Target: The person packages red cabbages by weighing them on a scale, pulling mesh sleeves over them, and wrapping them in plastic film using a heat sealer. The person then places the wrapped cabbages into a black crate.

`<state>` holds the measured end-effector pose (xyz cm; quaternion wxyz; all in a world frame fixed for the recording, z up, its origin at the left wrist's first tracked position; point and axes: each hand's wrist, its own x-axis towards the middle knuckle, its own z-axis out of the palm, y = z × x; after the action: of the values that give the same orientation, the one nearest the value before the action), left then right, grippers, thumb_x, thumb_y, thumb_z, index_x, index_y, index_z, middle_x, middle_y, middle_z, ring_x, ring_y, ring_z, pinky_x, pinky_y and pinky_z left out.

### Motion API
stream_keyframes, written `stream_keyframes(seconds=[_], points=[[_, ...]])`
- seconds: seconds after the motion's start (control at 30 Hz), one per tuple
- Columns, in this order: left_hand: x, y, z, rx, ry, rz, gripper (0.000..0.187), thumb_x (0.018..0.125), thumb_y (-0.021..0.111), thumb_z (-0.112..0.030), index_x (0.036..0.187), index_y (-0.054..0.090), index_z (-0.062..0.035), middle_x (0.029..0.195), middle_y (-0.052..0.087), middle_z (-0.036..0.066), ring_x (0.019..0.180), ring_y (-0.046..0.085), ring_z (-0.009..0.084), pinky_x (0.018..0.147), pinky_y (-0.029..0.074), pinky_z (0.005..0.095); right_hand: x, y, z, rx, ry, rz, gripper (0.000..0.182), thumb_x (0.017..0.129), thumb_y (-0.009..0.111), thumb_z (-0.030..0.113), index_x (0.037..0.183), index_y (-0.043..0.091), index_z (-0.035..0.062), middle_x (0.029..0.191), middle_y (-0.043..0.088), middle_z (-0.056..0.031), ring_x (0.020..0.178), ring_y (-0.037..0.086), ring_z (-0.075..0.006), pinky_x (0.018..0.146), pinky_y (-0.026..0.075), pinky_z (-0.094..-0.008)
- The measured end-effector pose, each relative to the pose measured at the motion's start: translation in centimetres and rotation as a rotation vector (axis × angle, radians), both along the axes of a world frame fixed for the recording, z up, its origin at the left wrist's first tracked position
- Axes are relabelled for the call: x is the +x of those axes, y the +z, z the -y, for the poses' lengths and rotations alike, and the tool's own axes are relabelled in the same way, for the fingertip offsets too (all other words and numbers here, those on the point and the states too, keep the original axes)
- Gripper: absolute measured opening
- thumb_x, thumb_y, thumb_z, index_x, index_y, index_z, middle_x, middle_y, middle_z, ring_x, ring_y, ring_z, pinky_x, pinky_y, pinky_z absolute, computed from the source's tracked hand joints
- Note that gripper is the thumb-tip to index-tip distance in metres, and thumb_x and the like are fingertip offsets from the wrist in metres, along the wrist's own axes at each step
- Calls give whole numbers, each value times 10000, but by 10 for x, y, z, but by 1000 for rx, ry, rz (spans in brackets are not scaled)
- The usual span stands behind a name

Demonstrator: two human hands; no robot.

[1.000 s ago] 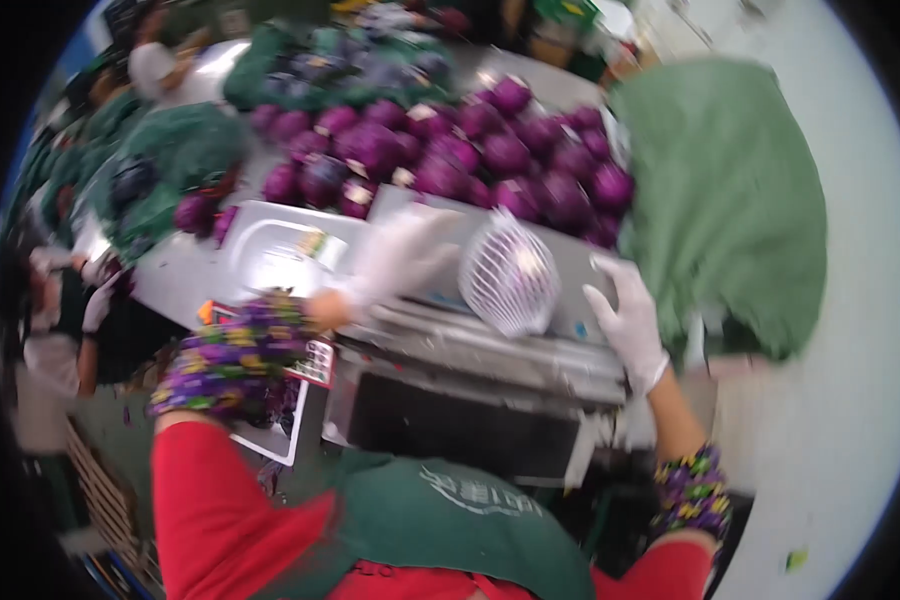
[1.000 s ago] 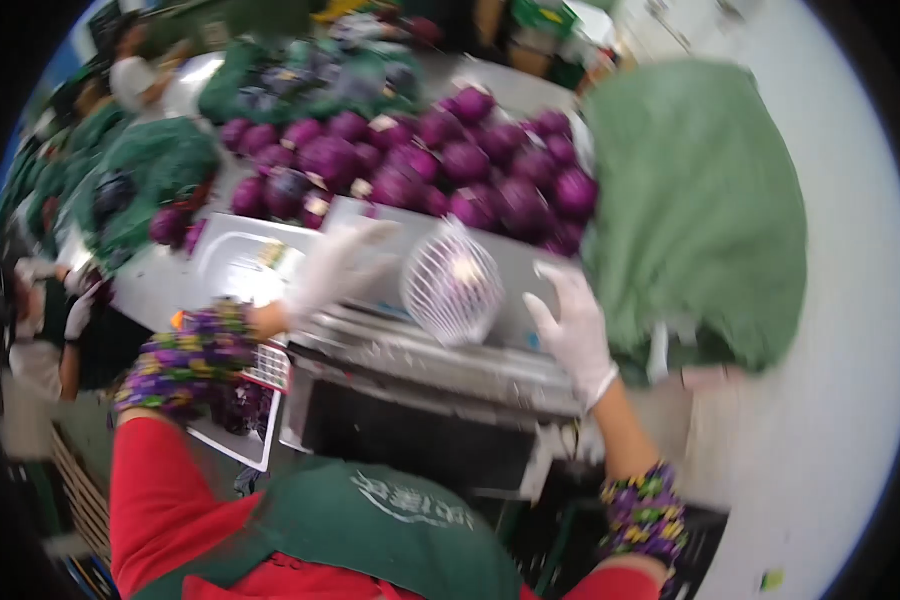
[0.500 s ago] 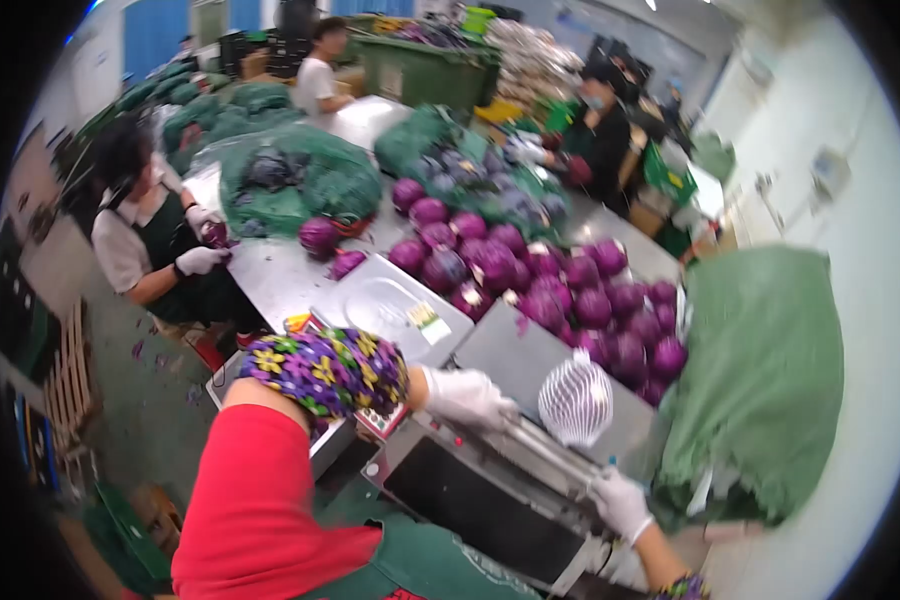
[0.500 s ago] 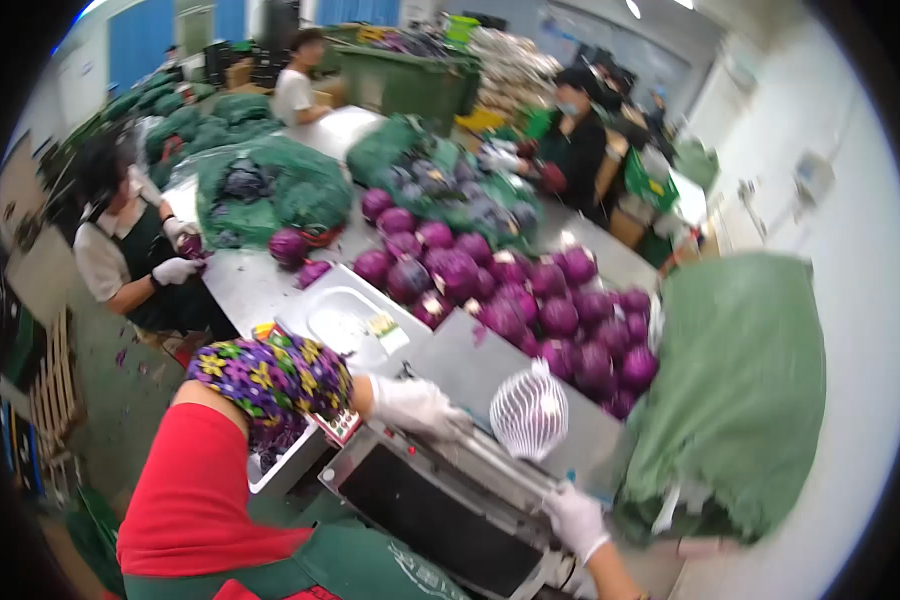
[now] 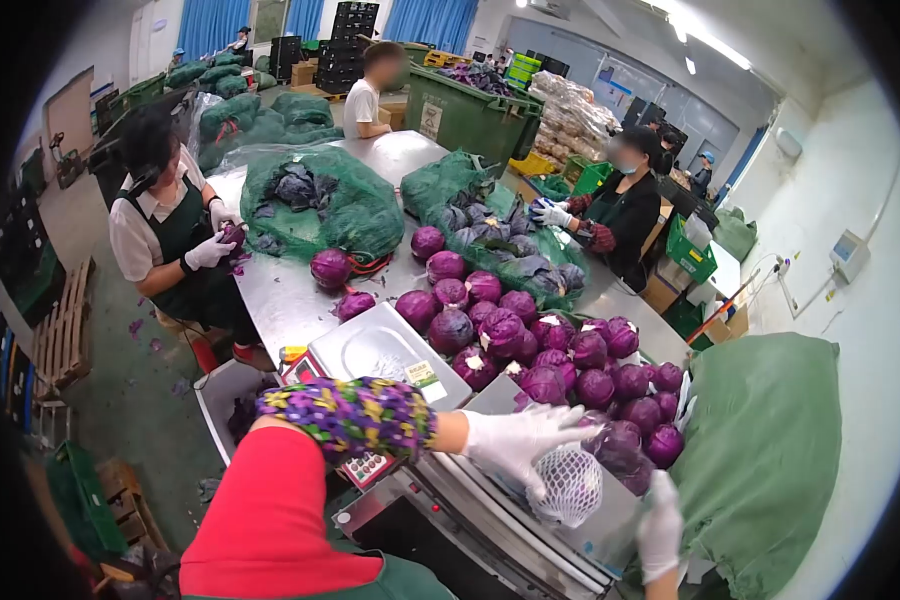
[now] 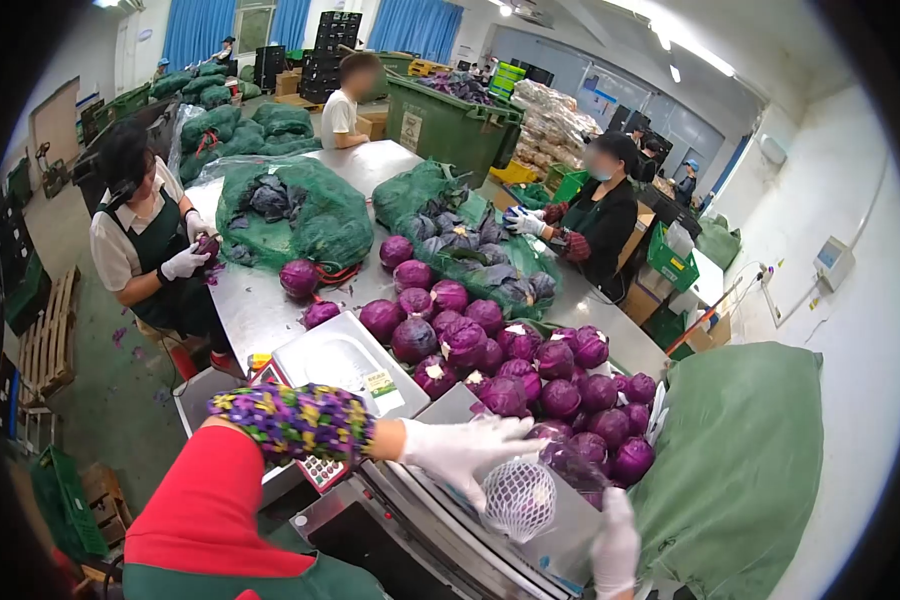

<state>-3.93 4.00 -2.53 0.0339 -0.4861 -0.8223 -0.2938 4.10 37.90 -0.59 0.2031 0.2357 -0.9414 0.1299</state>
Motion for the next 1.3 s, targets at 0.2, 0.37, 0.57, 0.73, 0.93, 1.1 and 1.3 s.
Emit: stream_keyframes(seconds=[0.2,0.37,0.57,0.73,0.93,1.1,1.3], points=[[-20,-47,-38,177,-187,596,1035,701,790,-371,1533,207,-171,1452,381,244,1311,454,336,1093,370,388,-19,-119,30,-511,256,341,970,730,807,109,1481,209,-29,1292,549,-201,1241,507,-254,1040,420,-386],[-15,-28,-47,326,-71,1374,813,871,631,-494,1468,298,-55,1357,491,152,1222,522,206,1022,441,333,-4,-93,18,-664,39,820,948,696,812,142,1445,238,53,1176,628,-138,1036,638,-320,865,528,-371],[80,-61,-35,96,-382,1816,692,930,512,-576,1363,414,-45,1248,560,137,1119,575,183,917,495,320,103,-63,76,-948,-212,1108,694,760,723,138,1301,297,56,1103,631,-128,974,632,-290,830,518,-363],[145,-96,-10,-44,-486,1858,621,932,505,-568,1266,509,-45,1138,613,130,1045,618,198,852,515,330,171,-92,126,-1062,-383,1168,483,812,648,136,1181,345,58,1042,634,-120,922,627,-265,800,509,-356],[189,-121,23,-150,-209,1460,573,934,497,-560,1150,624,-45,1006,676,121,957,669,215,773,539,342,223,-105,140,-1140,-535,1117,234,876,559,132,1036,404,60,970,637,-110,860,620,-235,765,499,-348],[233,-69,78,-27,343,830,306,970,519,-361,984,697,-112,898,705,105,859,679,271,780,514,325,259,-105,122,-1178,-705,1068,75,928,484,129,916,453,63,909,640,-102,808,615,-210,736,490,-341],[245,-78,45,591,523,990,298,1028,447,-229,884,609,-23,689,572,5,662,565,91,648,477,257,299,-111,109,-1221,-896,928,256,992,394,126,772,511,65,836,643,-93,746,609,-179,701,480,-332]])
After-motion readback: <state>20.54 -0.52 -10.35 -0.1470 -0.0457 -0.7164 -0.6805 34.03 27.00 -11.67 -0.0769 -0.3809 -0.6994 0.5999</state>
